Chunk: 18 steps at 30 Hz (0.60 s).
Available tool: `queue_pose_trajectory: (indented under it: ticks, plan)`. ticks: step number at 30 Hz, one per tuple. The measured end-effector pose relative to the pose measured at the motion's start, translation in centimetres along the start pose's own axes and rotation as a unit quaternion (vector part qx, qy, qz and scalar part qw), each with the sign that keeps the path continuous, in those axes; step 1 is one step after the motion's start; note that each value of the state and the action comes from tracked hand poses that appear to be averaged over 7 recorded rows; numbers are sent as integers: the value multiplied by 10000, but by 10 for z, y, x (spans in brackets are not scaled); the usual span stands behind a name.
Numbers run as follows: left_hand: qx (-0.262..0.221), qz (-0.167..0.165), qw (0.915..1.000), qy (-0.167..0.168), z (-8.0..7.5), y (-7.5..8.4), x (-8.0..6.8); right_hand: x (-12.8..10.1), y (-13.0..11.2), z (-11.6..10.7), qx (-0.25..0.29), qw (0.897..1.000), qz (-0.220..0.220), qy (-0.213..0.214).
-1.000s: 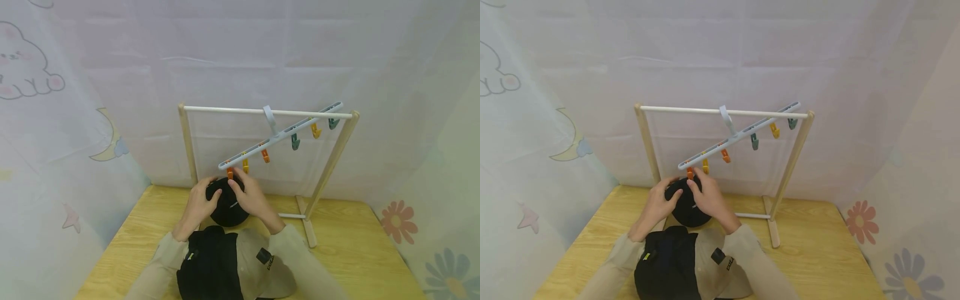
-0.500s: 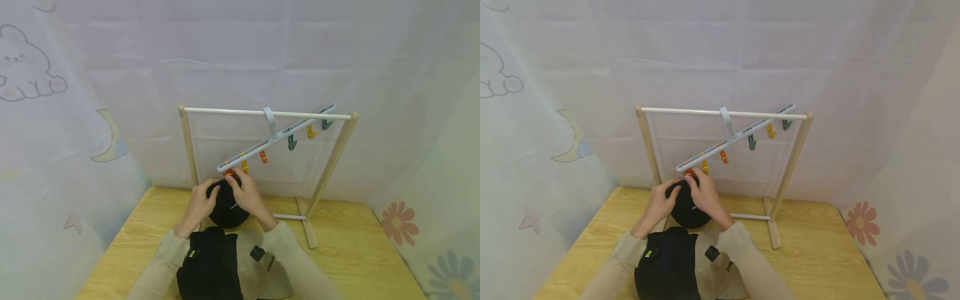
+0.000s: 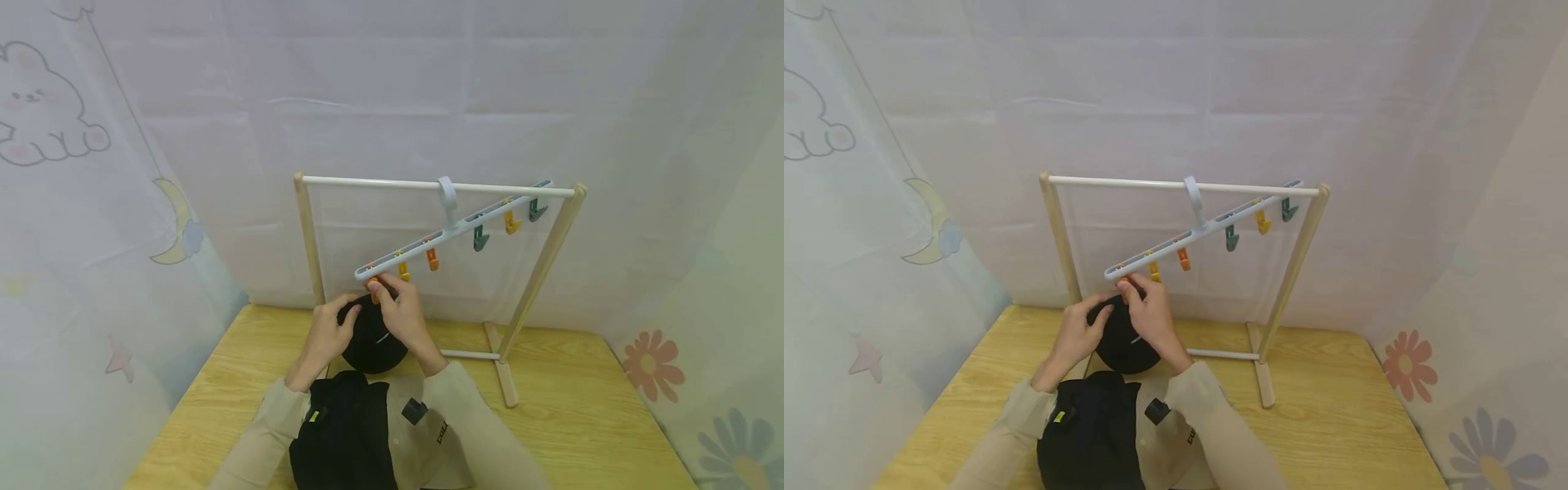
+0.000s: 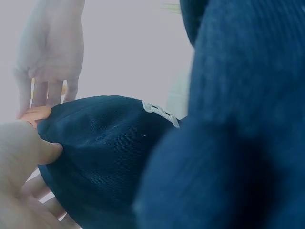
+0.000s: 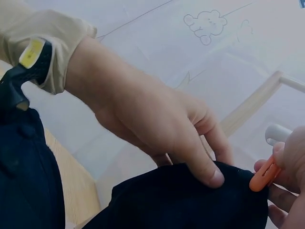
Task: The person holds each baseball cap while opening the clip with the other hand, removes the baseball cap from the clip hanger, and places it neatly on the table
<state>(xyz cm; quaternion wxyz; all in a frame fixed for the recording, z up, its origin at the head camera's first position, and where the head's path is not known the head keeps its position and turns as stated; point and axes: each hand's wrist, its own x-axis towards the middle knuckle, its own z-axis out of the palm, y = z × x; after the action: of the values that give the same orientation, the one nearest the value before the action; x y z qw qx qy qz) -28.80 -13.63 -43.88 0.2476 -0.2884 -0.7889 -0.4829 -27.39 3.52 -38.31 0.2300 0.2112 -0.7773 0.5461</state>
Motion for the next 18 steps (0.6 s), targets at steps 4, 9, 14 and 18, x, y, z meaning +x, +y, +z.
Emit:
queue_pose_trajectory:
  ticks: [4,9,14,18]
  plan:
    - [-45,100,9999,-29,-4,3,-3,-1,-8,4,207,9995,89,203]
    - [-48,69,9999,-82,-3,5,-3,3,-13,5,332,9991,128,220]
    - [-73,50,9999,-109,-3,4,-4,5,-18,7,337,9990,278,47]
    - [-16,64,9999,-118,-2,2,-5,6,-22,8,198,9987,403,-253]
